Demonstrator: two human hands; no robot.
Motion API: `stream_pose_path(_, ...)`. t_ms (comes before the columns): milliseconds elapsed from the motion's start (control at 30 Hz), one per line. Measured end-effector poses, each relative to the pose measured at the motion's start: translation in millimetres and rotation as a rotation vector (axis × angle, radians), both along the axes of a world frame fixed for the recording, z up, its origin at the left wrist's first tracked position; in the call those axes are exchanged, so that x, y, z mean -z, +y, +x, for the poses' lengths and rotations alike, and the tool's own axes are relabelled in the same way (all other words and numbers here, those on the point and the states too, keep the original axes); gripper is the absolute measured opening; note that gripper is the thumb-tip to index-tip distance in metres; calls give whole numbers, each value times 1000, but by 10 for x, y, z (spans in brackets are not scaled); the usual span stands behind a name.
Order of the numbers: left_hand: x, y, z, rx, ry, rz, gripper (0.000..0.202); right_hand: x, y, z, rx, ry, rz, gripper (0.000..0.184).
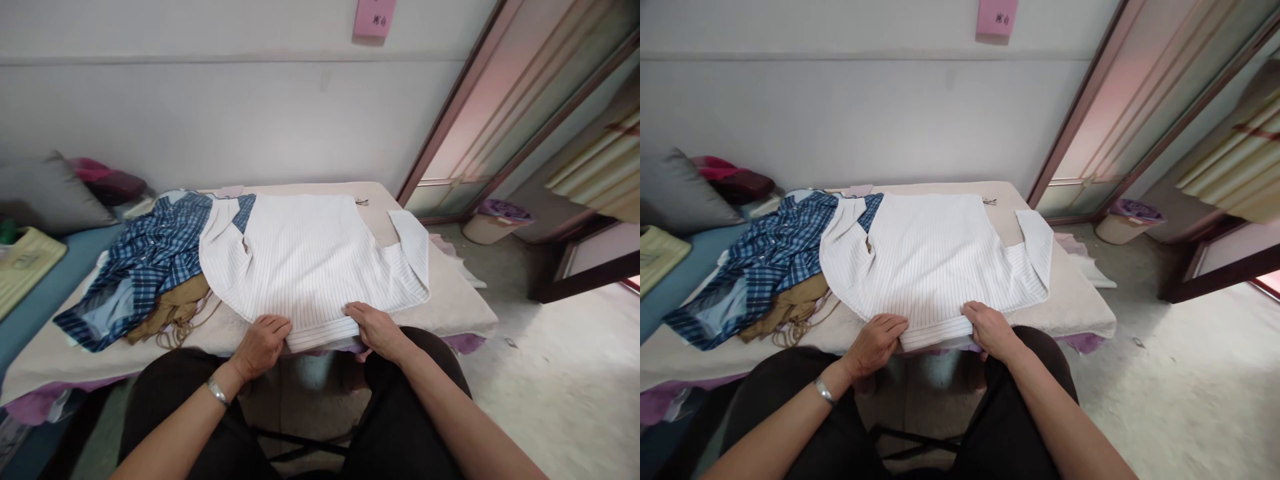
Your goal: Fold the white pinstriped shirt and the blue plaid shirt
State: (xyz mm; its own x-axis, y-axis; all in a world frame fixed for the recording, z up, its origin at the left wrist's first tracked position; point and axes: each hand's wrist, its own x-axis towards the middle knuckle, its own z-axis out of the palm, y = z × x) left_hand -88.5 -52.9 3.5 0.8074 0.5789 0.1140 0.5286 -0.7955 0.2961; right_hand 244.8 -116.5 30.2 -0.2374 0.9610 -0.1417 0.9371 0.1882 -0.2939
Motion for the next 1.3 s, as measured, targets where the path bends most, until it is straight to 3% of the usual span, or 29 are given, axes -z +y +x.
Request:
stream_pose_path(133, -182, -49, 24, 6, 42, -61, 28, -74, -44, -30, -20, -44, -64, 37)
stream_pose_path(233, -353, -2, 24, -3, 85, -136, 15, -147, -43, -14, -34, -40, -127, 39)
stream_pose_path(367, -447, 323, 72, -34, 72, -223, 32, -310, 218, 15, 2, -67, -141, 42)
stream_pose_path(433, -382, 581, 135, -48, 32, -183, 38, -359, 472, 6, 71, -108, -89, 37)
stream_pose_path(533, -141, 976, 214, -89, 12, -8, 42, -289, 882, 21, 170, -151, -1, 31)
stream_pose_path(667, 248, 1359, 169, -334, 140, 157, 58, 17, 1212, 179, 353, -213, -49, 60)
stream_pose_path(733, 352, 1470, 121, -491, 212, 198, 64, 147, 1273, 269, 427, -210, -109, 71)
stream_pose_path(833, 375, 1543, 125, -576, 231, 257, 61, 222, 1328, 327, 445, -181, -129, 71)
stream_pose_path(933, 380, 1542, 212, -503, 157, 305, 61, 208, 1394, 315, 467, -173, -44, 63)
stream_pose_path(1033, 451, 1547, 264, -509, 173, 255, 67, 190, 1454, 350, 516, -198, 51, 60)
stream_pose_path(1133, 496, 1574, 249, -592, 263, 214, 73, 200, 1473, 472, 650, -252, -10, 57)
stream_pose_path(1200, 449, 1572, 245, -599, 311, 199, 71, 214, 1461, 556, 710, -273, -44, 54)
stream_pose_path(1300, 220, 1520, 258, -625, 379, 146, 64, 236, 1433, 614, 733, -311, -62, 52)
